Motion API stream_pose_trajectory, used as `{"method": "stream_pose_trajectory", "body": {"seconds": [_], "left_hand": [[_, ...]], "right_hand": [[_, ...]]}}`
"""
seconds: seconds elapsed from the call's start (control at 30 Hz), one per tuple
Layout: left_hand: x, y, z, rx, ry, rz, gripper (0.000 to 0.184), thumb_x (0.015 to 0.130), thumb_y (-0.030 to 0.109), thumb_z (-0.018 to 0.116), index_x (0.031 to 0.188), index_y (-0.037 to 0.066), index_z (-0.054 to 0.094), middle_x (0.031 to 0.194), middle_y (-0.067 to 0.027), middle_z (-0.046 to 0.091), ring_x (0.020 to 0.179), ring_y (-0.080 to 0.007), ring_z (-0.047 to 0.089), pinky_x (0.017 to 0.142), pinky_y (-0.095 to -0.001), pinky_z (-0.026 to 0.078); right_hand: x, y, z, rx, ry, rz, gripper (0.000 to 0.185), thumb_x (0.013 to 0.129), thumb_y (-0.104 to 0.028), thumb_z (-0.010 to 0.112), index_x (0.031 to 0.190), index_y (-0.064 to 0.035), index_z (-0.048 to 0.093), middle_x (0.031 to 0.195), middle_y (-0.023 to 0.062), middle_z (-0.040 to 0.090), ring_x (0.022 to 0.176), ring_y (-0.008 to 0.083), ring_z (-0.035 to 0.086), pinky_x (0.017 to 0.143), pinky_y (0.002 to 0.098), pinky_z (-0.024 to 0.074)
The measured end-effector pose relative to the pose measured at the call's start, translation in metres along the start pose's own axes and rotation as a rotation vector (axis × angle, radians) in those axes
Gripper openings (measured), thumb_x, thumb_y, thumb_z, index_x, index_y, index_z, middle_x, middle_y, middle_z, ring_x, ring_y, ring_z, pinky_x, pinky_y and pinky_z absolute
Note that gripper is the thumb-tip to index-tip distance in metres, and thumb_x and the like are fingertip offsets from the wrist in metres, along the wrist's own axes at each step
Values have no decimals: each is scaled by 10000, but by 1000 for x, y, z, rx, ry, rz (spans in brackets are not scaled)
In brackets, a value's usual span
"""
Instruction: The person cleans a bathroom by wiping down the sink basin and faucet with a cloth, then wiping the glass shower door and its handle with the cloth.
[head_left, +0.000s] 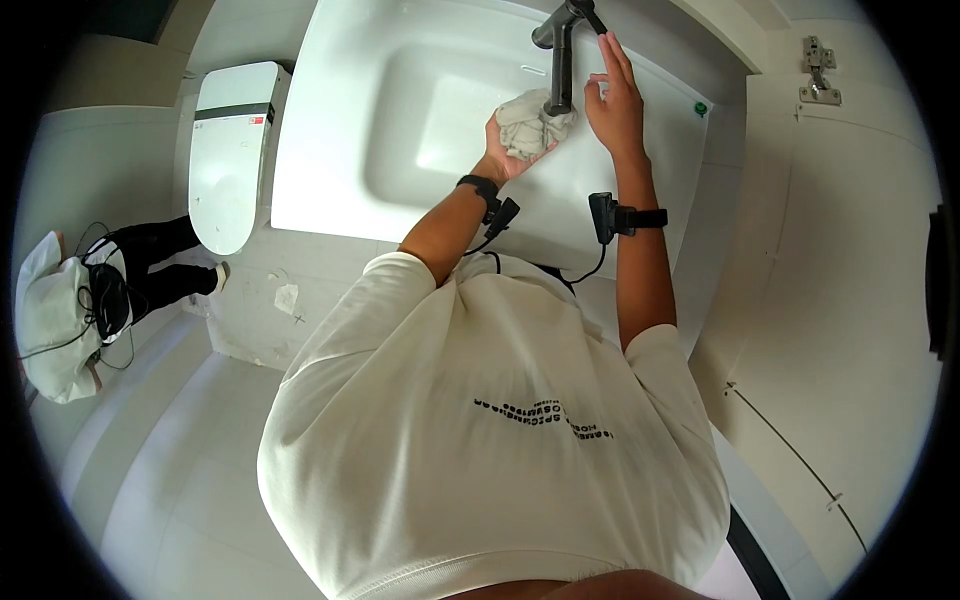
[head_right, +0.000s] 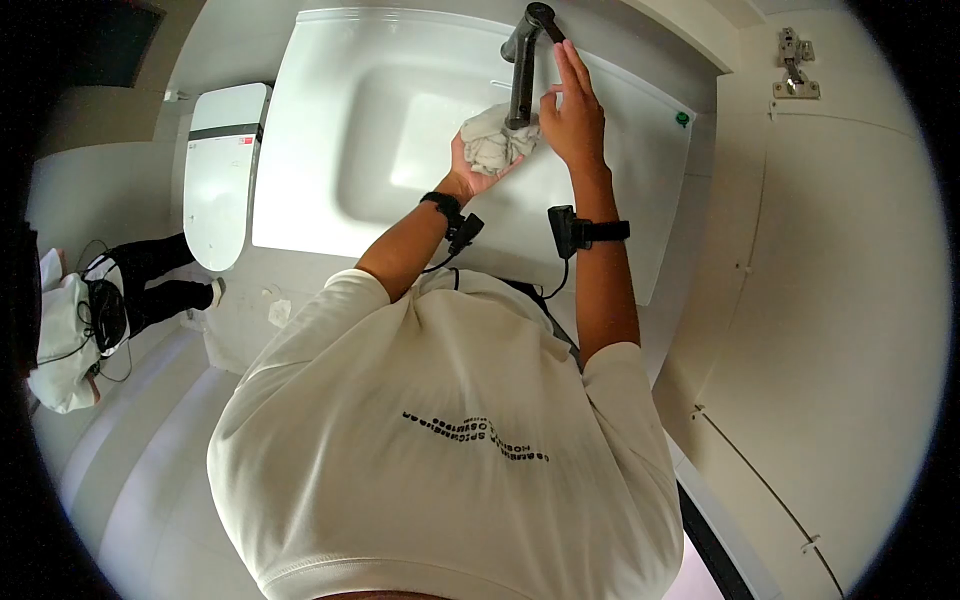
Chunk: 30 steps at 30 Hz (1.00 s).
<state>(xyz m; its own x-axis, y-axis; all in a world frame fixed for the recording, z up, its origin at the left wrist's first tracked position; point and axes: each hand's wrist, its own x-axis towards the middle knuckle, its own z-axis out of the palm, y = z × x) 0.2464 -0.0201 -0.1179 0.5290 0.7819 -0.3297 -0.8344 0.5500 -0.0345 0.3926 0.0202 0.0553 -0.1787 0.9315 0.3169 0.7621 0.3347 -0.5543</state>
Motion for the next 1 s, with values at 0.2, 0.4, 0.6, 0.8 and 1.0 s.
{"method": "stream_pose_trajectory", "body": {"seconds": [0.2, 0.4, 0.6, 0.8, 1.0], "left_hand": [[3, 1, -1, -29, 39, -19, 672, 928, 567, 406, 1422, 120, 494, 1418, -120, 539, 1284, -329, 536, 1083, -508, 426], [1, 0, -2, -29, 67, -34, 652, 926, 554, 424, 1406, 121, 515, 1405, -117, 553, 1278, -325, 544, 1086, -509, 423], [-2, 0, 4, -30, 86, -58, 623, 929, 544, 419, 1377, 130, 544, 1385, -105, 574, 1252, -315, 567, 1071, -499, 438], [-12, -2, 7, 24, 16, -59, 600, 944, 527, 399, 1368, 127, 542, 1359, -98, 584, 1208, -303, 591, 1019, -489, 482], [-29, 1, 8, 104, 18, -61, 641, 952, 572, 421, 1376, 102, 523, 1369, -116, 569, 1202, -314, 591, 1008, -482, 497]], "right_hand": [[5, 4, 3, 9, -6, 20, 698, 854, -1, 555, 1511, -169, 388, 1580, 31, 359, 1017, 200, 679, 907, 350, 535], [2, 7, 6, 29, -6, 54, 698, 852, 1, 554, 1509, -169, 394, 1575, 30, 367, 1003, 194, 682, 892, 344, 536], [-9, 13, 6, 75, -63, 116, 700, 859, -7, 544, 1519, -167, 375, 1584, 33, 356, 1006, 199, 677, 909, 342, 526], [-21, 25, 16, 113, 49, 88, 623, 929, -66, 574, 1514, -126, 369, 1570, 85, 365, 1187, 250, 587, 976, 348, 478], [-70, 67, 52, 584, -247, 695, 576, 1018, -414, 481, 1492, -104, 379, 1507, 110, 412, 1272, 292, 527, 1053, 424, 423]]}}
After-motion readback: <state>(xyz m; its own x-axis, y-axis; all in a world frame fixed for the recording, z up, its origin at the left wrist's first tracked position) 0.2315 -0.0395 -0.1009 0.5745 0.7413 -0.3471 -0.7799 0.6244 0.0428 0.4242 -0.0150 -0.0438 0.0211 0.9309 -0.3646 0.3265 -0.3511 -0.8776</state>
